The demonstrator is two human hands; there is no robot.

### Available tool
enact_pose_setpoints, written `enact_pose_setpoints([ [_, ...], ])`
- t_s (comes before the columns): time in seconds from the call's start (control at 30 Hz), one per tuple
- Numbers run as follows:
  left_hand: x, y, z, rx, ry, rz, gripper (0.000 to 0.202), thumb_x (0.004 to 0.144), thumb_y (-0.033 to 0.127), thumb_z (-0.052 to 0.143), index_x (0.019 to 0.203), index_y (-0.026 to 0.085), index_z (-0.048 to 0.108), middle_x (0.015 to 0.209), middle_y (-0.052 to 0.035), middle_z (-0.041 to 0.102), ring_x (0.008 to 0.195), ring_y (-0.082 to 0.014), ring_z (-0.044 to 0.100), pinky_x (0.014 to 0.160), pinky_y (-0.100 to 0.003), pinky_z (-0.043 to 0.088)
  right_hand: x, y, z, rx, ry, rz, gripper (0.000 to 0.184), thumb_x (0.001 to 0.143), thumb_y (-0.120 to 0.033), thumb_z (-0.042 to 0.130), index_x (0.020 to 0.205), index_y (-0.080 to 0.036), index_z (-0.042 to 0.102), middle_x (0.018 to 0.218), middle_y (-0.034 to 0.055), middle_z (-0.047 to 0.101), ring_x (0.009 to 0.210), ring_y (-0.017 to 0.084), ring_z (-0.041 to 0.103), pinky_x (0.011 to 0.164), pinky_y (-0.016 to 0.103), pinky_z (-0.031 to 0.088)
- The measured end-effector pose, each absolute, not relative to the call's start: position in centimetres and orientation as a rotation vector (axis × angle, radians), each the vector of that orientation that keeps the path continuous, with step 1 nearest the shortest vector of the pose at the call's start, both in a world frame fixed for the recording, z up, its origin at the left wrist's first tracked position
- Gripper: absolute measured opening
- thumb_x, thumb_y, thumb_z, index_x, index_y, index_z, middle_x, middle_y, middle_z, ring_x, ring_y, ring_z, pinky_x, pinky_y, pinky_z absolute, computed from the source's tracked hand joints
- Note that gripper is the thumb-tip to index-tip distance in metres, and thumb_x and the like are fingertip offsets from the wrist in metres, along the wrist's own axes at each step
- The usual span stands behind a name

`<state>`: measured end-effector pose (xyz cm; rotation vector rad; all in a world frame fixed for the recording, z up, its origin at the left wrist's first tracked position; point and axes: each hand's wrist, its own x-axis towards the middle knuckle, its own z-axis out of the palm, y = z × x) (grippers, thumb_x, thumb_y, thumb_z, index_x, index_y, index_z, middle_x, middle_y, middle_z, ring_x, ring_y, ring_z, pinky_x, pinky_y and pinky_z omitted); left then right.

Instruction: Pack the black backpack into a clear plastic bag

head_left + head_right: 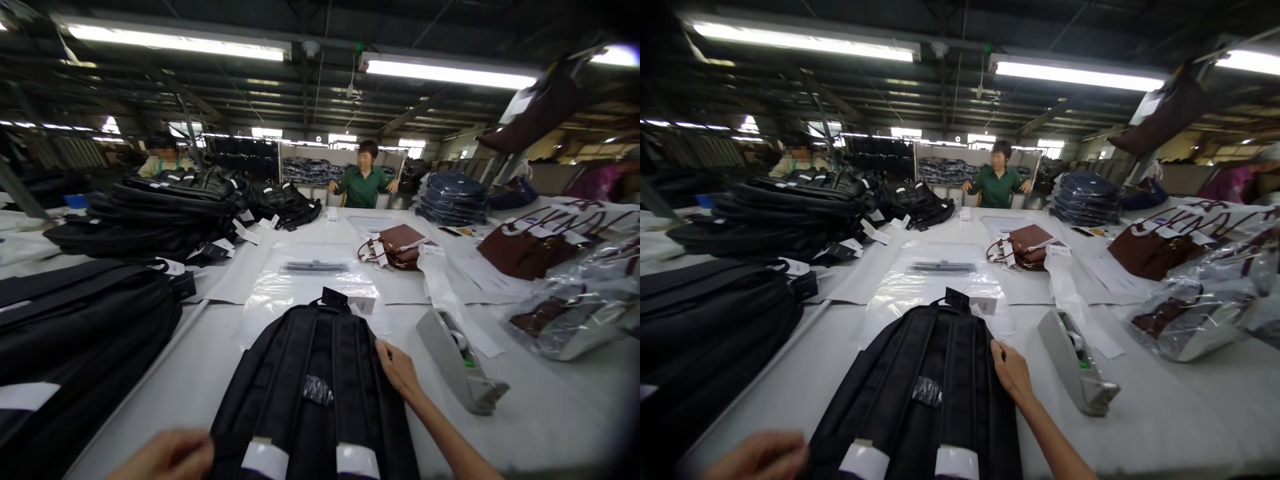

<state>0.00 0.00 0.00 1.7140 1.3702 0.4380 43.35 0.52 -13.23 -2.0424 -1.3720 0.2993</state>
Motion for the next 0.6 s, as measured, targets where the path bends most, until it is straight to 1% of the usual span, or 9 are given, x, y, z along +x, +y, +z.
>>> enact_pose_setpoints([
  [0.03, 0.9, 3.0, 0.9, 1.767, 1.358, 0.437, 0.039, 0.079, 0.059, 0.054, 0.081, 0.021, 0.064, 0.071, 0.0003, 0.062, 0.073, -0.0206, 0.059, 0.07, -0.031, 0.048, 44.4, 1.7, -12.5, -2.053, -1.402, 0.267, 0.044, 0.091, -0.042, 0.028, 0.107, -0.02, 0.063, 0.094, 0.007, 0.07, 0.084, 0.022, 0.065, 0.076, 0.031, 0.047],
  [0.13, 5.8, 12.6, 2.2, 2.077, 1.296, 0.407, 0.053, 0.079, 0.061, 0.049, 0.107, 0.018, 0.061, 0.11, -0.0075, 0.064, 0.102, -0.0267, 0.057, 0.088, -0.033, 0.043, 47.5, 6.8, -10.1, -2.057, -1.531, 0.14, 0.045, 0.089, -0.039, 0.04, 0.122, -0.012, 0.053, 0.119, 0.0135, 0.061, 0.103, 0.023, 0.059, 0.09, 0.034, 0.042],
  [0.23, 12.6, 20.3, 0.6, 2.07, 1.192, 0.324, 0.064, 0.076, 0.063, 0.051, 0.119, 0.016, 0.056, 0.125, -0.0114, 0.057, 0.107, -0.0276, 0.056, 0.092, -0.033, 0.042, 48.6, 12.8, -8.7, -2.005, -1.764, 0.071, 0.057, 0.08, -0.036, 0.057, 0.131, -0.016, 0.045, 0.134, 0.0106, 0.05, 0.121, 0.024, 0.046, 0.097, 0.035, 0.037],
  [0.3, 16.8, 23.2, -1.6, 2.059, 1.117, 0.258, 0.063, 0.072, 0.061, 0.056, 0.117, 0.016, 0.058, 0.12, -0.0119, 0.06, 0.104, -0.0275, 0.058, 0.09, -0.033, 0.043, 47.9, 16.1, -8.7, -1.989, -1.913, 0.055, 0.063, 0.072, -0.038, 0.067, 0.13, -0.021, 0.047, 0.129, 0.009, 0.055, 0.117, 0.027, 0.047, 0.091, 0.039, 0.039],
  [0.33, 18.5, 24.0, -2.8, 2.053, 1.084, 0.236, 0.061, 0.07, 0.058, 0.061, 0.114, 0.017, 0.06, 0.117, -0.0114, 0.062, 0.103, -0.0272, 0.058, 0.09, -0.033, 0.042, 47.4, 17.3, -8.9, -1.987, -1.978, 0.043, 0.059, 0.07, -0.038, 0.069, 0.124, -0.024, 0.053, 0.122, 0.0083, 0.06, 0.112, 0.028, 0.05, 0.087, 0.04, 0.039],
  [0.43, 21.2, 24.7, -5.4, 2.022, 1.046, 0.236, 0.051, 0.061, 0.045, 0.072, 0.104, 0.018, 0.064, 0.108, -0.0095, 0.065, 0.099, -0.0271, 0.058, 0.09, -0.037, 0.04, 46.0, 19.8, -9.2, -1.978, -2.108, -0.07, 0.015, 0.077, -0.028, 0.064, 0.091, -0.023, 0.068, 0.091, 0.0072, 0.069, 0.096, 0.027, 0.055, 0.084, 0.043, 0.035],
  [0.47, 21.3, 24.6, -5.9, 2.004, 1.051, 0.257, 0.047, 0.06, 0.042, 0.073, 0.1, 0.018, 0.065, 0.103, -0.0086, 0.066, 0.097, -0.0272, 0.057, 0.09, -0.039, 0.04, 45.8, 20.2, -9.0, -1.969, -2.126, -0.136, 0.01, 0.081, -0.023, 0.059, 0.082, -0.021, 0.069, 0.086, 0.0078, 0.068, 0.093, 0.026, 0.055, 0.086, 0.044, 0.032],
  [0.53, 20.7, 24.7, -6.1, 1.946, 1.06, 0.307, 0.04, 0.058, 0.041, 0.073, 0.091, 0.019, 0.066, 0.093, -0.0058, 0.067, 0.091, -0.0269, 0.057, 0.086, -0.039, 0.04, 45.8, 20.4, -7.9, -1.932, -2.141, -0.28, 0.019, 0.086, -0.015, 0.05, 0.08, -0.018, 0.067, 0.082, 0.0096, 0.066, 0.089, 0.024, 0.053, 0.086, 0.044, 0.028],
  [0.6, 19.7, 25.1, -5.6, 1.853, 1.064, 0.363, 0.039, 0.058, 0.048, 0.072, 0.083, 0.019, 0.066, 0.084, -0.0042, 0.066, 0.088, -0.0266, 0.058, 0.083, -0.036, 0.041, 46.0, 19.8, -6.2, -1.866, -2.151, -0.41, 0.022, 0.088, -0.011, 0.044, 0.091, -0.017, 0.065, 0.084, 0.0103, 0.066, 0.085, 0.023, 0.052, 0.082, 0.041, 0.028],
])
